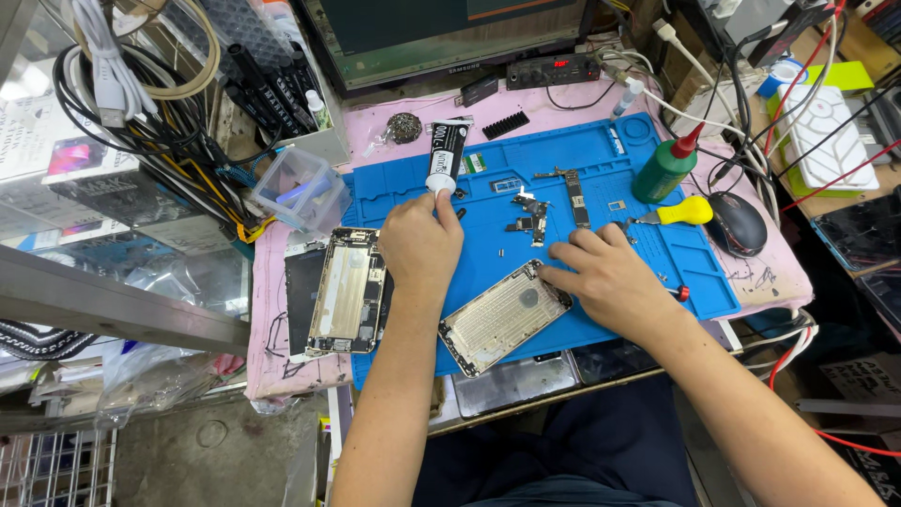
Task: The person applies adhesive to a phone frame using a tube and presses internal components into place with their hands and a small screwdriver.
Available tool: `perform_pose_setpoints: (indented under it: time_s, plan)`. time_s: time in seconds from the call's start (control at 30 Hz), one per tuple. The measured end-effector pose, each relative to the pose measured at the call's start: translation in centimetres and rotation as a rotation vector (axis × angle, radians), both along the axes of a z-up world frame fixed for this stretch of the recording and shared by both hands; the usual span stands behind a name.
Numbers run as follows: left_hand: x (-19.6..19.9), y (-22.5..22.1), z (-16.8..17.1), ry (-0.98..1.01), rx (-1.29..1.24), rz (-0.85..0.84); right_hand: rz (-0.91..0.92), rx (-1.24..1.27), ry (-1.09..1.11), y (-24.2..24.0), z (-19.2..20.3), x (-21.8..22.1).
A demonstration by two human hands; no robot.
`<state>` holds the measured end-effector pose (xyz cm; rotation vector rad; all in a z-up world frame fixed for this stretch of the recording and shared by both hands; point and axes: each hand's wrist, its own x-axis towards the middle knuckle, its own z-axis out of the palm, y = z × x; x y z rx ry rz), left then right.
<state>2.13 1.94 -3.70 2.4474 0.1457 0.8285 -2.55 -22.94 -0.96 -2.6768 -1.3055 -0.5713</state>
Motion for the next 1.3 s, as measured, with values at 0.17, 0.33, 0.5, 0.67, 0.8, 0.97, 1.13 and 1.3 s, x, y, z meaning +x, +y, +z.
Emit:
perform_pose_setpoints:
  time_s: [0.17, 0.33, 0.5, 0.67, 0.8, 0.97, 1.13, 1.3]
  plan:
    - [-0.1, 0.1, 0.7, 0.080, 0.000, 0.003, -0.101, 0.354, 0.198, -0.2, -0.6, 0.5]
    - [-0.3, 0.1, 0.6, 0.089, 0.006, 0.021, -0.138, 0.476, 0.179, -0.4, -0.3, -0.3]
    - [-0.2, 0.1, 0.5, 0.141, 0.005, 0.037, -0.301, 0.691, 0.199, -1.1, -0.3, -3.0]
    - [-0.2, 0.1, 0.4, 0.072, -0.010, 0.049, -0.398, 1.111, 0.238, -3.8, -2.1, -6.6]
    - [-0.6, 0.0, 0.6, 0.076, 0.006, 0.054, -0.110, 1.709, 0.351, -5.9, -3.7, -9.4]
    - [-0.7, -0.3, 1.1, -0.002, 0.059, 0.016, -0.336, 0.943, 0.439, -5.3, -8.2, -14.2]
    - [-1.0, -0.3, 2.6, -0.088, 0.130, -0.059, 0.027, 0.805, 0.666, -2.5, -13.0, -19.2]
    - [-3.0, -0.6, 5.7, -0.057, 0.160, -0.230, 0.142, 0.736, 0.770, -1.6, -14.0, -20.2]
